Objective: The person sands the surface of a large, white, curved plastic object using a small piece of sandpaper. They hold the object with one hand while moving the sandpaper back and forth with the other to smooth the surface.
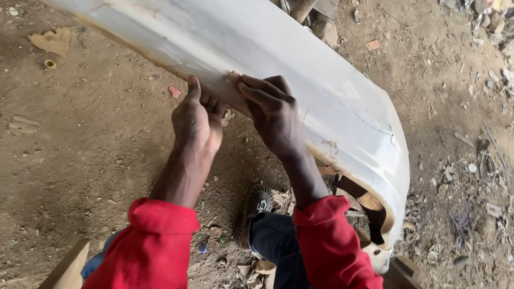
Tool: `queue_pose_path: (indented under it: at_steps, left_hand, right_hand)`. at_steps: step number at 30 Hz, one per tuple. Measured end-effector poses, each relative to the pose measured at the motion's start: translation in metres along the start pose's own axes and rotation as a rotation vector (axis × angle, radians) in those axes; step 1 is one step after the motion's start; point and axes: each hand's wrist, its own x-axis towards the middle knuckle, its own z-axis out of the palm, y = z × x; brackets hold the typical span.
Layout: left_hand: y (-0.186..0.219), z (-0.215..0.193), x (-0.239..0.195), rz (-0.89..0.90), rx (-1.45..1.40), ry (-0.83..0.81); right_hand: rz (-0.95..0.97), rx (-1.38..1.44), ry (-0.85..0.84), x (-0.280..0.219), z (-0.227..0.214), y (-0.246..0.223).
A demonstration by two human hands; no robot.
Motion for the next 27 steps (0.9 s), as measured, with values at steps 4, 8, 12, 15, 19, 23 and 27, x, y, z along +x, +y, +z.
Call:
queue_pose_path:
  at_steps: [4, 8, 12, 15, 19, 23, 27]
  left_hand:
    - [-0.005, -0.006, 0.006, -0.015, 0.011, 0.008]
    - [0.001, 0.001, 0.006, -0.025, 0.017, 0.095]
    - [-0.003, 0.000, 0.021, -0.072, -0.023, 0.093]
    - [-0.004, -0.001, 0.020, -0.080, -0.013, 0.098]
    - [-0.009, -0.009, 0.029, -0.098, 0.011, 0.075]
    - [-0.010, -0.007, 0.034, -0.082, 0.009, 0.097]
    - [-0.009, -0.005, 0.031, -0.093, 0.020, 0.094]
  right_hand:
    - [-0.001, -0.036, -0.056, -0.021, -0.032, 0.002]
    - [0.021, -0.083, -0.021, -0.038, -0.042, 0.009]
    - [0.036, -0.076, 0.153, -0.036, -0.044, 0.018]
    - [0.065, -0.099, 0.213, -0.035, -0.056, 0.010]
    - [0.091, -0.092, 0.157, -0.046, -0.040, 0.013]
    - [0.119, -0.080, 0.187, -0.039, -0.054, 0.007]
    - [0.085, -0.132, 0.063, -0.036, -0.052, 0.002]
